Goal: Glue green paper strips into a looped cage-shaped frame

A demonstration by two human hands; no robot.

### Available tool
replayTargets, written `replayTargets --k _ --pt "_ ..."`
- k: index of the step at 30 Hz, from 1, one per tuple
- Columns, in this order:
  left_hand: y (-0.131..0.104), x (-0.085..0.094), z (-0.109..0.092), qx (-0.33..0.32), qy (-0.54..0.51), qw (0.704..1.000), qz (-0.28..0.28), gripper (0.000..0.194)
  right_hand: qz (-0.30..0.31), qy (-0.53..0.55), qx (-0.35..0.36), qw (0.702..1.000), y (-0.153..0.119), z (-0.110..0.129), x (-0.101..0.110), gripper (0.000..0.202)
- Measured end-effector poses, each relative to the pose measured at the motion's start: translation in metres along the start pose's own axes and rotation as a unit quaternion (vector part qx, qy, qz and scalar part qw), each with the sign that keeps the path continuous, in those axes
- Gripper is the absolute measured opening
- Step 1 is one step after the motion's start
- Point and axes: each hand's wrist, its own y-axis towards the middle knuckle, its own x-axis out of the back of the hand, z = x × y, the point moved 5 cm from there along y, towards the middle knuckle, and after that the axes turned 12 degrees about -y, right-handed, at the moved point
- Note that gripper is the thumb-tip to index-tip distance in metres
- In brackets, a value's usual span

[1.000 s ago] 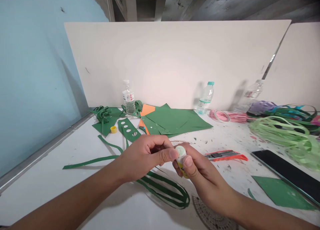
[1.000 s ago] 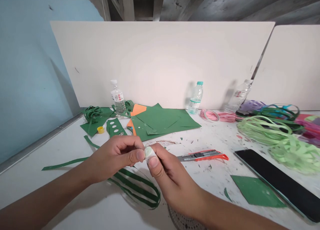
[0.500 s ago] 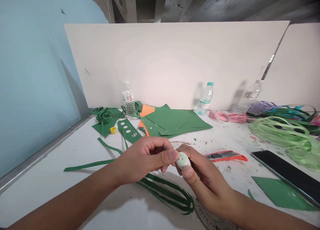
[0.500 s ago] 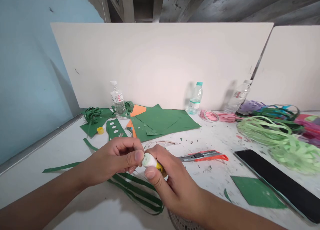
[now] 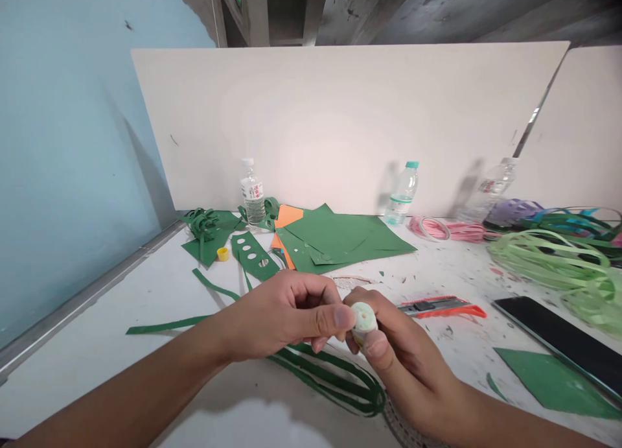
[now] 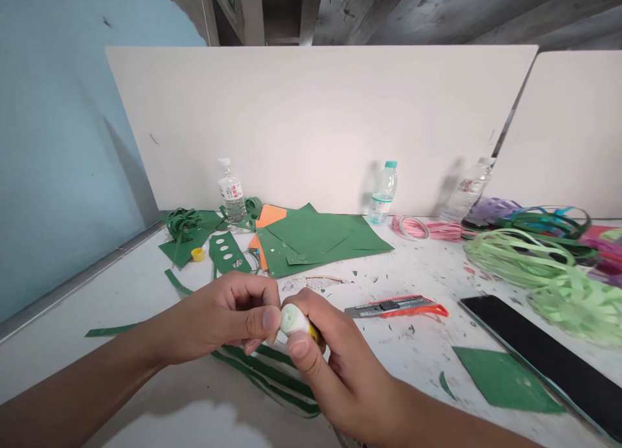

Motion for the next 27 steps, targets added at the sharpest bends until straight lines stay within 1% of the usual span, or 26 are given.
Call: replayTargets --k 5,11,14,19,23,27 --pt "0.001 0.000 0.001 -0.005 -0.004 1.000 -0.012 0.027 -0.001 0.001 -0.008 1.000 0.001 0.001 0.000 0.027" --pt "0.001 0.000 0.004 0.005 -0.037 0.999 -0.009 0.032 0.005 -0.020 0.013 1.000 0.004 0.004 0.001 0.028" --pt "0.001 -0.001 0.005 0.017 -0.049 0.999 -0.002 0.032 0.012 -0.036 0.026 0.999 0.004 0.006 0.002 0.030" --pt "-0.001 -0.004 0.003 0.049 -0.054 0.997 0.011 0.038 0.028 -0.060 0.051 0.996 0.005 0.009 0.004 0.029" --pt "-0.001 -0.002 0.005 0.077 -0.050 0.996 0.018 0.041 0.046 -0.064 0.064 0.995 0.006 0.011 0.005 0.029" --pt "-0.001 0.001 0.008 0.091 -0.057 0.994 0.032 0.041 0.056 -0.074 0.069 0.993 0.006 0.012 0.003 0.033"
